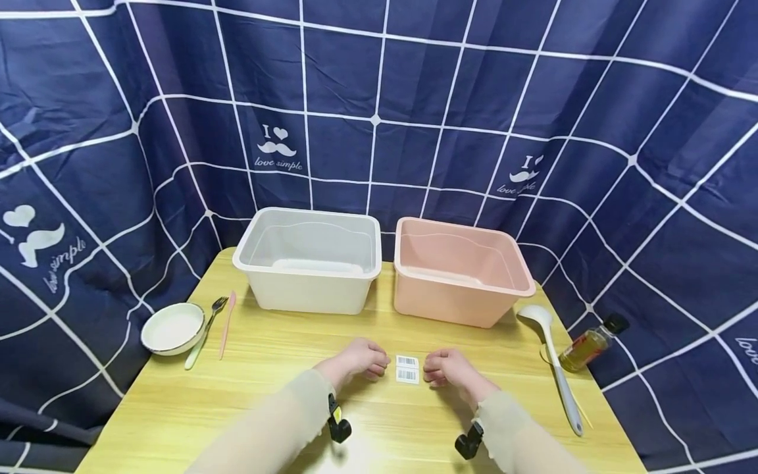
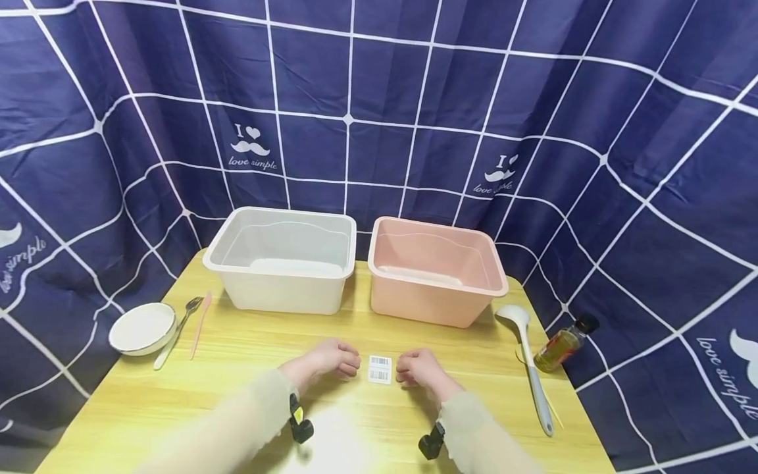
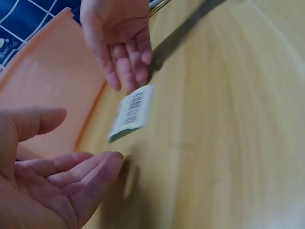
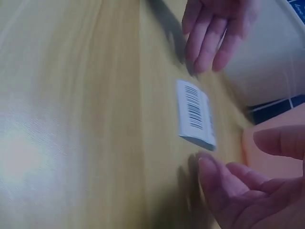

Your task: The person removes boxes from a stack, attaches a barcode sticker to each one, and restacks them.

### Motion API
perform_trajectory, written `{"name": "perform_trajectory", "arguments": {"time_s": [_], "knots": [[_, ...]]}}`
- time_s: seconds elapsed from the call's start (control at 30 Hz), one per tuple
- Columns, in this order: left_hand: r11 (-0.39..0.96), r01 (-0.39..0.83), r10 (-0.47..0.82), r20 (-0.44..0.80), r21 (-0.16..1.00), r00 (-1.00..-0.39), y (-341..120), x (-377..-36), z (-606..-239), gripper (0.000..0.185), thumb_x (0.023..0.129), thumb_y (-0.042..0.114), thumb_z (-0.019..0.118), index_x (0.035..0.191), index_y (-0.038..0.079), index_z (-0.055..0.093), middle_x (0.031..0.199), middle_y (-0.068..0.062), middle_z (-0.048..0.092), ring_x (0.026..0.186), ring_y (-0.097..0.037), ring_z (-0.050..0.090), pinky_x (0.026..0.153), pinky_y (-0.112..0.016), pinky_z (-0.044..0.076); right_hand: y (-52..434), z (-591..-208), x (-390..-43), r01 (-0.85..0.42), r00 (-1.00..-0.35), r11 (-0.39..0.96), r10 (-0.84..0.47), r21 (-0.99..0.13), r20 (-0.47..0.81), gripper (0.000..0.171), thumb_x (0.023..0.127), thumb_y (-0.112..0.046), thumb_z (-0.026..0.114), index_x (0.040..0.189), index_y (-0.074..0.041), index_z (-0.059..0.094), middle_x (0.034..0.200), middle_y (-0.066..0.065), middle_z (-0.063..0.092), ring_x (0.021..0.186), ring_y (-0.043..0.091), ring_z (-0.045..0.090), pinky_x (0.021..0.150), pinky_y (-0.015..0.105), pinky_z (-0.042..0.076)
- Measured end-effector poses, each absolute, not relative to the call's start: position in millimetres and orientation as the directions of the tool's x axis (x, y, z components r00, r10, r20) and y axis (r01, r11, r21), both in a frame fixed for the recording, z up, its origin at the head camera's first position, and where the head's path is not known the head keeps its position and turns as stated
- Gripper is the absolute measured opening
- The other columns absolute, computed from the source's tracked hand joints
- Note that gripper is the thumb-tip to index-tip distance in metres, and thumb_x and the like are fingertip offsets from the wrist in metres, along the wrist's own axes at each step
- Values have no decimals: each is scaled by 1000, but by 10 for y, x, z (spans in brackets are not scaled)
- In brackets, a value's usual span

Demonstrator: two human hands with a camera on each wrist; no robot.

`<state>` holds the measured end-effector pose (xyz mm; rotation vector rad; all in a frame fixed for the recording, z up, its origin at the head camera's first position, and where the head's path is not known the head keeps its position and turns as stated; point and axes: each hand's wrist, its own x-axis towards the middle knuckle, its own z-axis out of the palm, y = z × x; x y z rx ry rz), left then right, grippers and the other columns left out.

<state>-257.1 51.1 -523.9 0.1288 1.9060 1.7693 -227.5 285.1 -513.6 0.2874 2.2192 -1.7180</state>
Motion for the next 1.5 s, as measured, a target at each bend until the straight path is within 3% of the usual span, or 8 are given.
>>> {"name": "perform_trajectory", "arguments": {"time_s": [0.2, 0.5, 0.7, 0.9, 1.0, 1.07, 1.27, 1.5], "knots": [[45, -327, 354, -321, 944, -879, 654, -2526, -5377, 21, 84, -4, 64, 104, -12, 62, 91, -22, 70, 81, -29, 70, 68, -36, 58, 2783, -5230, -2274, 379, -922, 196, 2, -904, -387, 27, 92, 5, 58, 113, 19, 51, 85, 20, 67, 63, 17, 65, 57, 26, 55], [21, -342, 325, -330, 939, -886, 705, -2546, -5497, 19, 82, -7, 66, 100, -11, 64, 81, -15, 69, 71, -19, 68, 63, -29, 57, 2633, -5346, -2307, 375, -925, 151, 128, -915, -358, 23, 84, 10, 64, 105, 12, 54, 78, 14, 61, 54, 11, 55, 49, 20, 47], [-45, -341, 311, -311, 939, -898, 655, -2551, -5407, 22, 85, -5, 67, 107, -10, 65, 81, -14, 70, 67, -16, 67, 63, -27, 56, 2548, -5263, -2374, 305, -948, 104, 130, -947, -291, 34, 80, 11, 63, 112, 11, 53, 79, 11, 60, 58, 12, 52, 51, 21, 45], [-101, -310, 310, -267, 945, -913, 603, -2562, -5244, 20, 86, -2, 69, 105, -7, 66, 76, -11, 69, 61, -12, 63, 58, -23, 54, 2439, -5019, -2383, 165, -978, 118, 146, -979, -147, 37, 84, 12, 63, 119, 11, 50, 79, 9, 64, 61, 14, 54, 57, 26, 48], [-127, -271, 303, -222, 954, -926, 591, -2562, -5181, 16, 85, -2, 69, 100, -6, 67, 75, -8, 67, 61, -11, 62, 61, -25, 54, 2377, -4919, -2364, 88, -983, 185, 173, -979, -56, 34, 84, 10, 65, 115, 10, 52, 83, 10, 64, 65, 14, 54, 59, 25, 47], [-129, -242, 289, -197, 962, -937, 584, -2551, -5137, 15, 84, -2, 69, 98, -6, 67, 75, -7, 67, 61, -11, 62, 62, -28, 55, 2343, -4882, -2338, 11, -981, 302, 188, -953, 49, 30, 83, 7, 69, 110, 7, 56, 89, 11, 63, 72, 14, 54, 62, 25, 46], [-90, -147, 236, -122, 985, -964, 554, -2507, -5057, 13, 82, -3, 70, 94, -6, 69, 73, -3, 65, 62, -10, 60, 61, -25, 52, 2225, -4848, -2267, -284, -910, 685, 28, -671, 414, 26, 77, -3, 81, 101, -5, 71, 100, 6, 59, 94, 24, 52, 77, 38, 44], [-41, -28, 237, -18, 999, -971, 519, -2412, -4997, 13, 82, -5, 69, 94, -10, 70, 77, -7, 68, 63, -9, 59, 60, -25, 49, 2122, -4870, -2224, -432, -853, 724, -135, -538, 504, 16, 78, -5, 82, 93, -7, 76, 92, -3, 63, 91, 17, 51, 77, 37, 44]]}}
